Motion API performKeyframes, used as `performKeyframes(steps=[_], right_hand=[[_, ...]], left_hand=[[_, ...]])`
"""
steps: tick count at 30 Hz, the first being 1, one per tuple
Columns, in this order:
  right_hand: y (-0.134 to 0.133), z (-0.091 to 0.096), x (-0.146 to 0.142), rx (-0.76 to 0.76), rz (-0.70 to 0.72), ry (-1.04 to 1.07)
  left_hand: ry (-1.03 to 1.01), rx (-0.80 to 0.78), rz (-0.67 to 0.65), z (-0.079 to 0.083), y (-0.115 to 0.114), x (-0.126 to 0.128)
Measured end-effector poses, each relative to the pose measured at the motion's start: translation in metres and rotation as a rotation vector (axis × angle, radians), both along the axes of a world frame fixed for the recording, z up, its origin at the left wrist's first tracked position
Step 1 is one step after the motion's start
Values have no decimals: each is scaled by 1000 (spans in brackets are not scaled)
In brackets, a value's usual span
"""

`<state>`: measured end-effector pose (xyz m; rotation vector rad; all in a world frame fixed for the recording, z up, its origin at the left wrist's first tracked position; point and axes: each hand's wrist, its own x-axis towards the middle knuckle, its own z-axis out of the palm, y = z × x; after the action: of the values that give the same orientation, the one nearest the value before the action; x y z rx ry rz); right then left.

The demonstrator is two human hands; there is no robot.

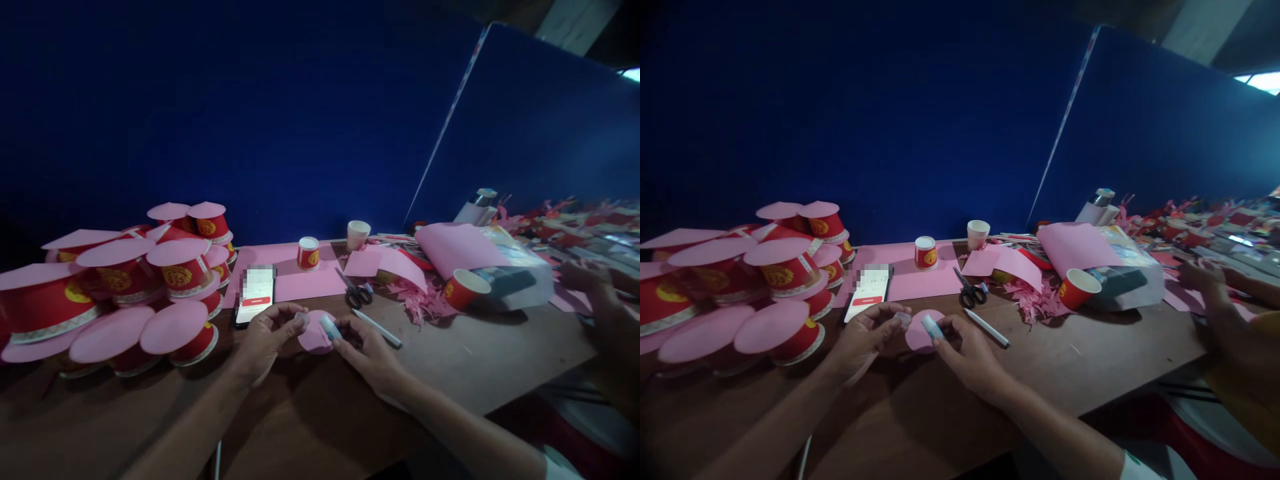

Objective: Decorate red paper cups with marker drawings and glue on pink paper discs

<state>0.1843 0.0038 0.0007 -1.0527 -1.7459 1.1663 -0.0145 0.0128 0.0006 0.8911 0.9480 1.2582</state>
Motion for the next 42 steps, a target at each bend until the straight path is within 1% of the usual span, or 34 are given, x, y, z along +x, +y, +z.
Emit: performKeyframes(steps=[5, 8, 13, 18, 27, 36, 42], right_hand=[[-4, 3, -8, -30, 24, 10], [-5, 6, -9, -23, 21, -30], [-5, 10, -9, 31, 20, -140], [-4, 15, -9, 74, 34, -156], [-4, 9, -10, 87, 23, -122], [-5, 11, -9, 92, 30, -123], [-4, 8, -9, 77, 15, -148]], left_hand=[[36, 38, 44, -2, 1, -2], [49, 51, 52, -3, 2, -3], [75, 52, 57, -1, 2, -3], [100, 32, 39, 0, 0, -3], [132, 35, 33, 0, 1, -3], [153, 26, 10, -2, 2, -3], [181, 27, 4, -3, 1, -4]])
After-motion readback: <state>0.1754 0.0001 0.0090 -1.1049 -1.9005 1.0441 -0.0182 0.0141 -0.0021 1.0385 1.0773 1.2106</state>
